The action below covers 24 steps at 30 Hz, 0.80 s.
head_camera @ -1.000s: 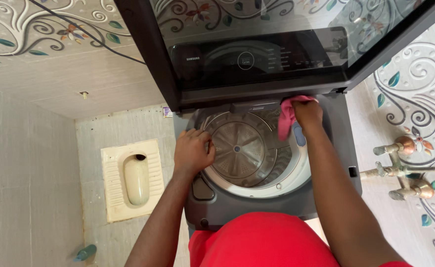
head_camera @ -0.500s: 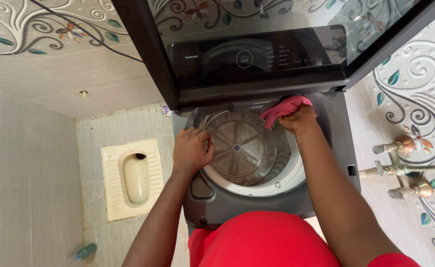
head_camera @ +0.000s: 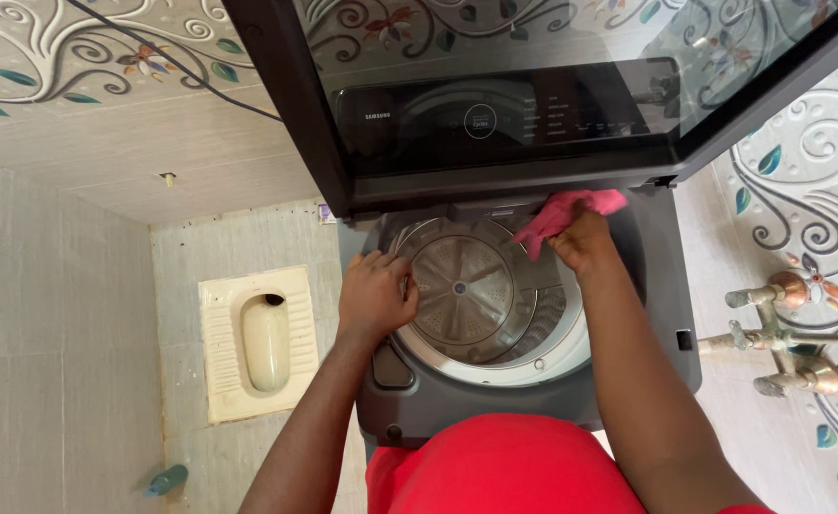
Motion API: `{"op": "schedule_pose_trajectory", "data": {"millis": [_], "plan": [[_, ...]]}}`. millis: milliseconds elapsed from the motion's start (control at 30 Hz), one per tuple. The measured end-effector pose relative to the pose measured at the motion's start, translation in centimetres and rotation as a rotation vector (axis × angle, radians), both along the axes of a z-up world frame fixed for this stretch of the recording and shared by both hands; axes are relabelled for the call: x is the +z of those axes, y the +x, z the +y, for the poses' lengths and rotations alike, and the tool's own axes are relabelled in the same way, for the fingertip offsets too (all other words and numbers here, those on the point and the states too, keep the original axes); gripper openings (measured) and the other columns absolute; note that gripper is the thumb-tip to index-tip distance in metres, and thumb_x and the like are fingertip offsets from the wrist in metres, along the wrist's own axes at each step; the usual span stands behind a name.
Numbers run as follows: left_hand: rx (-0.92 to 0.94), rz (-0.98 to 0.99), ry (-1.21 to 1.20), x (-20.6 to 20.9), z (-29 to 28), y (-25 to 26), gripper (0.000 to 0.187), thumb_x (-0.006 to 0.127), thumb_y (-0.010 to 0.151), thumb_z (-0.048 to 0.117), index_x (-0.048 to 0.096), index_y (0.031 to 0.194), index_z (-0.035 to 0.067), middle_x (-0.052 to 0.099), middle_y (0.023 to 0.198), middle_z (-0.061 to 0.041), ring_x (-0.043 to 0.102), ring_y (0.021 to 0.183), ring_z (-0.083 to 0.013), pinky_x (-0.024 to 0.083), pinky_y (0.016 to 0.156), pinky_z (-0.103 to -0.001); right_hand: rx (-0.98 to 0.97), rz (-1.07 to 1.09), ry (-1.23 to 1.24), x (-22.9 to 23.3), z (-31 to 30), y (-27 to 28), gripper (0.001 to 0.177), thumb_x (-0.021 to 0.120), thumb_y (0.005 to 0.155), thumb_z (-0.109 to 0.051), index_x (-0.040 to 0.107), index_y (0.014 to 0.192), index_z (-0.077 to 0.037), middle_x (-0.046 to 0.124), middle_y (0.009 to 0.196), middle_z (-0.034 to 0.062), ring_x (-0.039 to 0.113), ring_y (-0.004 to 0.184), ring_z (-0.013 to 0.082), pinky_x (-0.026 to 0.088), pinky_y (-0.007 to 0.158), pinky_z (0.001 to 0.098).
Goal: The person wipes the interior drum, the rim, and both sides of the glass lid of a top-loading washing machine by hand using a cloth.
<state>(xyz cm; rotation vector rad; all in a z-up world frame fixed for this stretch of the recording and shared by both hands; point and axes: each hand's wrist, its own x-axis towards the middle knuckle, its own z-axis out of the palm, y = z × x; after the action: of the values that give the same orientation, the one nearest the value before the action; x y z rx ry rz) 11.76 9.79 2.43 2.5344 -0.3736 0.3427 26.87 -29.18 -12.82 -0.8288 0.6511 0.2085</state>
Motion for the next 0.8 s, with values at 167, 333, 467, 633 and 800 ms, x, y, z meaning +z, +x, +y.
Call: {"op": "schedule_pose_trajectory", "data": {"millis": [167, 333, 467, 633, 800], "plan": [[-0.002, 0.01, -0.013, 0.1, 0.0, 0.0, 0.007, 0.068, 0.075, 0.014, 0.069, 0.075, 0.007, 0.071, 0.081, -0.007, 0.064, 0.083, -0.0257, 0.045, 0.079, -0.041, 0.169, -0.038, -1.056, -1.5, 1.7, -0.9, 0.026, 0.06, 0.103, -0.033, 0.067, 0.115, -0.01, 0.07, 0.106, 0.0135, 0.07, 0.097, 0.0305, 0.052, 0.077, 0.0462], [-0.002, 0.007, -0.036, 0.0, 0.0, 0.0, 0.008, 0.068, 0.076, 0.014, 0.068, 0.075, 0.007, 0.071, 0.081, -0.007, 0.064, 0.083, -0.0263, 0.045, 0.08, -0.041, 0.426, 0.225, -1.763, 0.7, 1.5, -1.3, 0.039, 0.065, 0.102, -0.037, 0.068, 0.106, 0.001, 0.073, 0.102, 0.0268, 0.074, 0.098, 0.0414, 0.06, 0.079, 0.0469], [0.0, 0.007, -0.009, 0.1, 0.1, 0.2, 0.008, 0.069, 0.075, 0.015, 0.069, 0.075, 0.007, 0.071, 0.081, -0.008, 0.064, 0.083, -0.0266, 0.045, 0.079, -0.041, 0.542, 0.25, -1.942, 3.6, 2.0, -2.7, 0.024, 0.061, 0.101, -0.021, 0.075, 0.108, -0.003, 0.075, 0.111, 0.0233, 0.073, 0.103, 0.0424, 0.06, 0.084, 0.0492], [-0.015, 0.002, -0.029, 0.2, 0.1, 0.2, 0.007, 0.069, 0.073, 0.015, 0.069, 0.074, 0.008, 0.071, 0.082, -0.007, 0.065, 0.084, -0.0266, 0.046, 0.079, -0.042, 0.641, 0.098, -1.972, 6.9, 2.4, -5.1, 0.032, 0.073, 0.085, -0.021, 0.072, 0.109, 0.0, 0.065, 0.119, 0.0277, 0.069, 0.1, 0.0441, 0.058, 0.079, 0.049], [-0.012, -0.024, -0.021, -0.2, 0.1, 0.0, 0.008, 0.069, 0.074, 0.015, 0.069, 0.077, 0.007, 0.071, 0.083, -0.007, 0.065, 0.085, -0.0262, 0.046, 0.08, -0.041, 0.092, -0.334, -0.838, 3.7, 2.0, -6.7, 0.052, 0.072, 0.071, -0.014, 0.065, 0.121, 0.0, 0.069, 0.116, 0.0127, 0.069, 0.105, 0.0265, 0.059, 0.092, 0.0398]]}}
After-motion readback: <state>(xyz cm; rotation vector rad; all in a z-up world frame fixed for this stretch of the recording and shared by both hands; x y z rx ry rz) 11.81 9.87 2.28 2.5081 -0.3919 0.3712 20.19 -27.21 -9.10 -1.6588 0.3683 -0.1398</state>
